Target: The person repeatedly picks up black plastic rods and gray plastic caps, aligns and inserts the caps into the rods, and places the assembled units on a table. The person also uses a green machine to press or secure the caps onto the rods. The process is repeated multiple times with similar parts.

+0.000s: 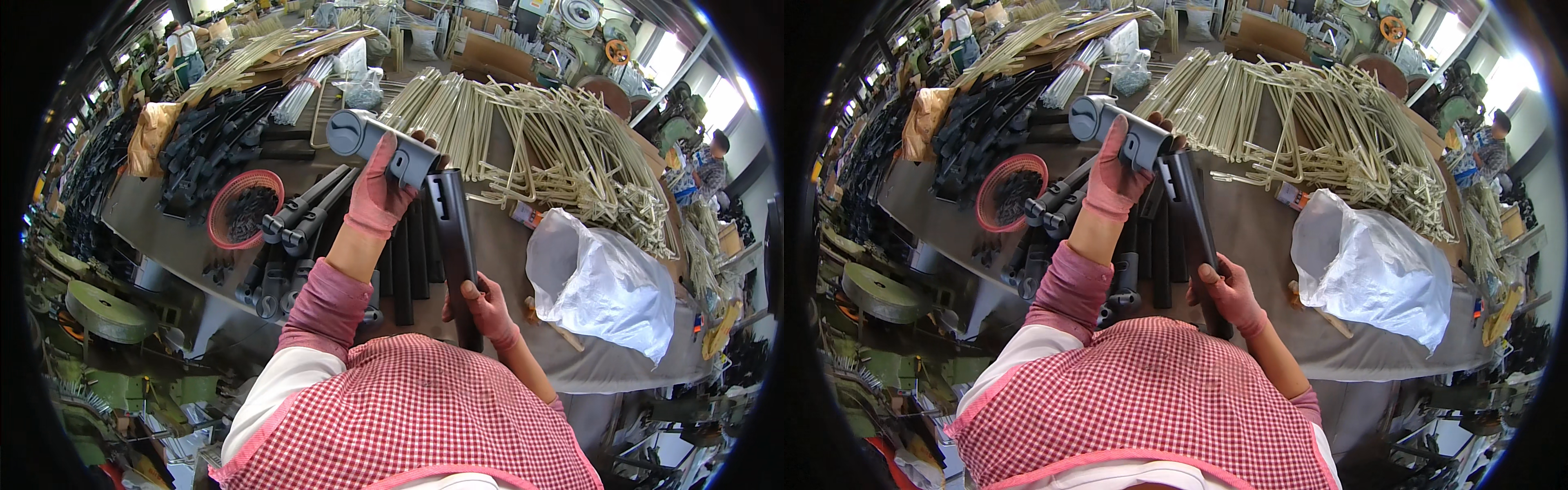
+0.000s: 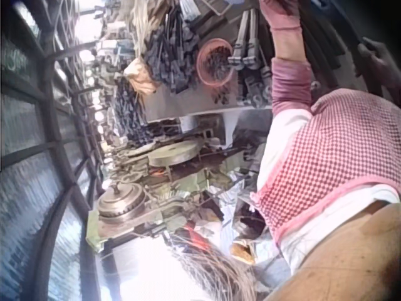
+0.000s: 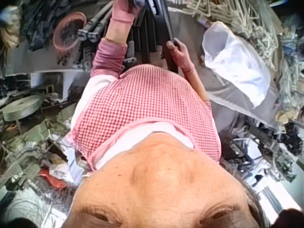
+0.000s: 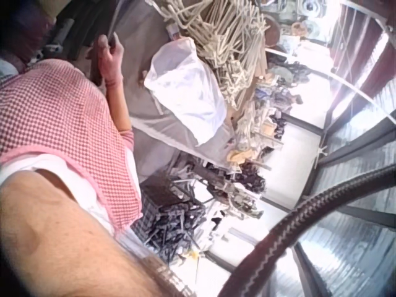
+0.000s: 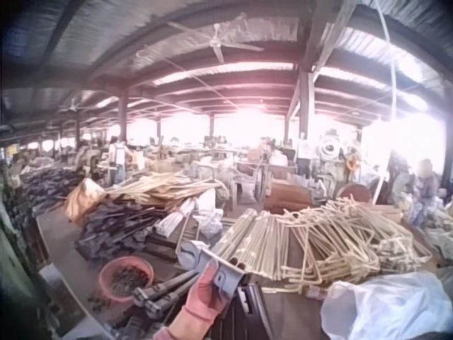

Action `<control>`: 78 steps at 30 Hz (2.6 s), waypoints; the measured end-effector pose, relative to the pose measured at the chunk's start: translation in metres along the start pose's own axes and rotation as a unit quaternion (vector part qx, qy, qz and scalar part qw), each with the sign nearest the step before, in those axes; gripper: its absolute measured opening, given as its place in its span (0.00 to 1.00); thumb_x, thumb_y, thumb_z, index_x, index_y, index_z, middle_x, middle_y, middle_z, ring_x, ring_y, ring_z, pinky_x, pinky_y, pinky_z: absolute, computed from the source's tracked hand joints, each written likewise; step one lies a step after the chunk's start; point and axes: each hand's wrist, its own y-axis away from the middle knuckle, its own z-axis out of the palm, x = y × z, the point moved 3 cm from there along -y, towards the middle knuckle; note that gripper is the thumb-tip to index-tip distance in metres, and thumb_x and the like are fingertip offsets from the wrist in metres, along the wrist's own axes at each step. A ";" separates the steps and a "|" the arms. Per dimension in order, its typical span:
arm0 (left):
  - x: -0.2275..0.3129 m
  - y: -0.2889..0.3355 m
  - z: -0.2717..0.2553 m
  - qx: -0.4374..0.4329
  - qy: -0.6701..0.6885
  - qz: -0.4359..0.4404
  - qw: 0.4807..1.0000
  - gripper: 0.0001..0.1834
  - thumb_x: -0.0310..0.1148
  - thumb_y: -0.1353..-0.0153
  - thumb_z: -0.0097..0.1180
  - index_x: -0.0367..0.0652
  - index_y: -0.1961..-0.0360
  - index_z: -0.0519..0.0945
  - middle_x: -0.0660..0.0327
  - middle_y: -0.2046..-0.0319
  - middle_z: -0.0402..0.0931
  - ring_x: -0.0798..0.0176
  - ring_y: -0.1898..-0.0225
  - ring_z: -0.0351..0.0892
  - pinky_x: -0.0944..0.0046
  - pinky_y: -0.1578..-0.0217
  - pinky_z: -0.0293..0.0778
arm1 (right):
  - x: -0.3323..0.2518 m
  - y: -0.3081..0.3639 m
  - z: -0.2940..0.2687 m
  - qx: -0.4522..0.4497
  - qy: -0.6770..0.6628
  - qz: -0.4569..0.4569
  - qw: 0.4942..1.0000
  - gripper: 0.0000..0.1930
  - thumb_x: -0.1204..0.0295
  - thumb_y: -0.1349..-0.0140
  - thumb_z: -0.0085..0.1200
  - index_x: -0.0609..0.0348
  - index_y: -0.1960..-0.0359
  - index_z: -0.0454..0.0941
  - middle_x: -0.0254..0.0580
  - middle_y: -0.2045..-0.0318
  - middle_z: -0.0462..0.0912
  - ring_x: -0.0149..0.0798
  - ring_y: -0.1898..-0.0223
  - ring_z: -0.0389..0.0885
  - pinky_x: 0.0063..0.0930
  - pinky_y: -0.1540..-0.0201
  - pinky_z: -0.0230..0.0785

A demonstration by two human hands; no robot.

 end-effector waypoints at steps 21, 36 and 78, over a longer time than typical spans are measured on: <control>0.094 0.079 -0.042 0.032 -0.186 -0.022 0.982 0.18 0.37 0.33 0.59 0.32 0.50 0.78 0.51 0.56 0.82 0.46 0.52 0.85 0.41 0.41 0.79 | -0.018 -0.044 0.041 -0.213 0.187 0.233 0.930 0.17 0.59 0.35 0.64 0.61 0.69 0.79 0.26 0.75 0.76 0.22 0.71 0.71 0.21 0.67 0.66; 0.089 0.054 -0.076 0.014 0.107 0.026 0.994 0.18 0.42 0.30 0.55 0.35 0.54 0.77 0.52 0.53 0.80 0.49 0.48 0.80 0.52 0.44 0.78 | -0.010 0.010 -0.050 -0.217 0.026 0.305 0.927 0.16 0.68 0.42 0.69 0.67 0.60 0.79 0.37 0.74 0.81 0.30 0.77 0.82 0.27 0.75 0.78; -0.227 0.147 -0.125 -0.078 -0.860 -0.393 0.316 0.29 0.50 0.48 0.65 0.51 0.45 0.82 0.39 0.44 0.74 0.43 0.47 0.82 0.52 0.46 0.79 | 0.027 -0.027 -0.234 0.327 0.293 -0.044 0.897 0.20 0.54 0.28 0.53 0.63 0.62 0.76 0.46 0.75 0.81 0.43 0.77 0.81 0.39 0.73 0.72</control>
